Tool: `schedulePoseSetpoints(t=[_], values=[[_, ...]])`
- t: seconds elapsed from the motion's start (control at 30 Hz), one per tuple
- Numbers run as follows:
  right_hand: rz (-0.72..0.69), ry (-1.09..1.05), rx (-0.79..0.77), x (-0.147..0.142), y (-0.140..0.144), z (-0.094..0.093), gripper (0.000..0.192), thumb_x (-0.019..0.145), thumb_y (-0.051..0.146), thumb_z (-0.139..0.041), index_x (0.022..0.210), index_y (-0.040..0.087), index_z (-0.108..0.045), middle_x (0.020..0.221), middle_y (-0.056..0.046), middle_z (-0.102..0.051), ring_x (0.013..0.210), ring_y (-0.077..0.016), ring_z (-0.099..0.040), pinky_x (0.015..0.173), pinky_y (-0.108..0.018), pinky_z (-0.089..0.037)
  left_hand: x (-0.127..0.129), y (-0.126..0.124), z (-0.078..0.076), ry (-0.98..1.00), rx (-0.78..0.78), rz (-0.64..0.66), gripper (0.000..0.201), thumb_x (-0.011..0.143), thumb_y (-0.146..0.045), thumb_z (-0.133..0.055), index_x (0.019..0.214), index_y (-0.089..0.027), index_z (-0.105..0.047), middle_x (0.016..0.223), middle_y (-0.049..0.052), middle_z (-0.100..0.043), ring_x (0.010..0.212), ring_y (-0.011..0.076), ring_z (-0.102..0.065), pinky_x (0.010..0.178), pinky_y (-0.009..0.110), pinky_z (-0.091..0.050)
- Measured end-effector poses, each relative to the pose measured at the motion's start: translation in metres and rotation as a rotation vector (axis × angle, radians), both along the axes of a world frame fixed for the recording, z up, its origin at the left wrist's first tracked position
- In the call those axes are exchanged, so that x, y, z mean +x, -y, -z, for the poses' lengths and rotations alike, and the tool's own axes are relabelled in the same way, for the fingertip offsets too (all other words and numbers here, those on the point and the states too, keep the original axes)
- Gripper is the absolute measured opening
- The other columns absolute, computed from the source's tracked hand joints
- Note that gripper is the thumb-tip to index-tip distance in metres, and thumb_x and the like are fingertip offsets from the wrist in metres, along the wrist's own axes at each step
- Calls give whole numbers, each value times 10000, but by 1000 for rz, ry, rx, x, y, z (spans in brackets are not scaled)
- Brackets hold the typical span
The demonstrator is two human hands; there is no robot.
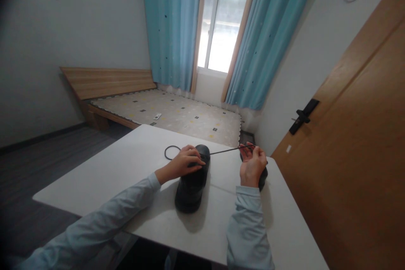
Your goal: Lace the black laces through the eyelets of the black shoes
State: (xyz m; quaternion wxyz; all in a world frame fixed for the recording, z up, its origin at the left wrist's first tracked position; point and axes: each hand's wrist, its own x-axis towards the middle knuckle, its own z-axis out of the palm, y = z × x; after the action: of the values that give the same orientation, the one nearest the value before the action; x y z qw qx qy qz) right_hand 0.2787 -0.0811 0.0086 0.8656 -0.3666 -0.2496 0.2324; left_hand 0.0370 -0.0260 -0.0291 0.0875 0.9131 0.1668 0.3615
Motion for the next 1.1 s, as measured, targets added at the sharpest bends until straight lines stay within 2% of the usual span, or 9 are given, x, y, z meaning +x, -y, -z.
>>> schedulePoseSetpoints(t=[0.23, 0.4, 0.5, 0.6, 0.67, 0.77, 0.83, 0.93, 1.1], values=[[70, -23, 40, 11, 5, -4, 167, 814, 295, -554, 757, 196, -433, 722, 41, -621, 586, -110, -651, 650, -320, -548, 0, 0, 1, -29, -5, -35, 168, 805, -364, -595, 846, -244, -705, 826, 34, -630, 925, 182, -499, 897, 349, -352], [86, -33, 61, 9, 8, -7, 129, 821, 265, -517, 750, 214, -423, 650, 74, -575, 474, -76, -574, 522, -249, -509, -1, 0, 0, -43, -9, -36, 191, 820, -378, -571, 841, -241, -702, 796, 28, -608, 882, 170, -516, 889, 339, -343], [66, 119, 59, 5, 9, -8, 185, 783, 331, -589, 741, 212, -453, 541, 106, -464, 391, -48, -454, 421, -190, -413, -1, 1, -1, -52, -18, -38, 217, 840, -384, -540, 843, -236, -698, 795, 28, -606, 868, 166, -520, 889, 335, -340], [66, 363, -46, 0, 5, -6, 209, 747, 380, -633, 765, 196, -536, 515, 98, -449, 389, -49, -407, 400, -186, -350, -1, 1, 0, -55, -22, -41, 230, 856, -385, -517, 869, -241, -696, 796, 28, -603, 865, 162, -520, 880, 325, -341], [-1, 589, -179, -4, 2, -2, 207, 740, 376, -640, 753, 174, -596, 514, 73, -486, 422, -61, -426, 420, -195, -340, -1, 1, 1, -61, -19, -45, 227, 865, -373, -505, 908, -252, -691, 805, 29, -601, 867, 162, -516, 869, 319, -343], [-241, 931, -373, -15, -2, 5, 206, 724, 359, -651, 736, 154, -643, 510, 37, -544, 470, -95, -481, 466, -217, -362, -2, 2, 1, -73, -9, -58, 224, 875, -350, -490, 946, -260, -682, 816, 32, -597, 870, 169, -504, 852, 316, -346], [-379, 1079, -449, -23, -4, 9, 208, 712, 350, -664, 788, 158, -638, 502, 31, -574, 480, -115, -509, 487, -228, -374, -2, 2, 2, -72, -2, -70, 218, 875, -339, -489, 951, -260, -678, 817, 34, -593, 872, 175, -496, 840, 316, -349], [-460, 1160, -515, -35, -5, 14, 205, 716, 364, -662, 745, 173, -592, 500, 32, -588, 473, -120, -520, 501, -230, -375, -1, 2, 3, -67, 5, -77, 207, 872, -320, -494, 956, -261, -673, 813, 34, -585, 872, 179, -488, 830, 316, -352], [-473, 1188, -537, -41, -7, 17, 253, 735, 400, -630, 634, 174, -574, 511, 14, -596, 490, -128, -539, 514, -234, -381, -1, 2, 4, -64, 5, -75, 208, 869, -312, -493, 971, -264, -667, 801, 34, -573, 859, 177, -487, 827, 320, -357]])
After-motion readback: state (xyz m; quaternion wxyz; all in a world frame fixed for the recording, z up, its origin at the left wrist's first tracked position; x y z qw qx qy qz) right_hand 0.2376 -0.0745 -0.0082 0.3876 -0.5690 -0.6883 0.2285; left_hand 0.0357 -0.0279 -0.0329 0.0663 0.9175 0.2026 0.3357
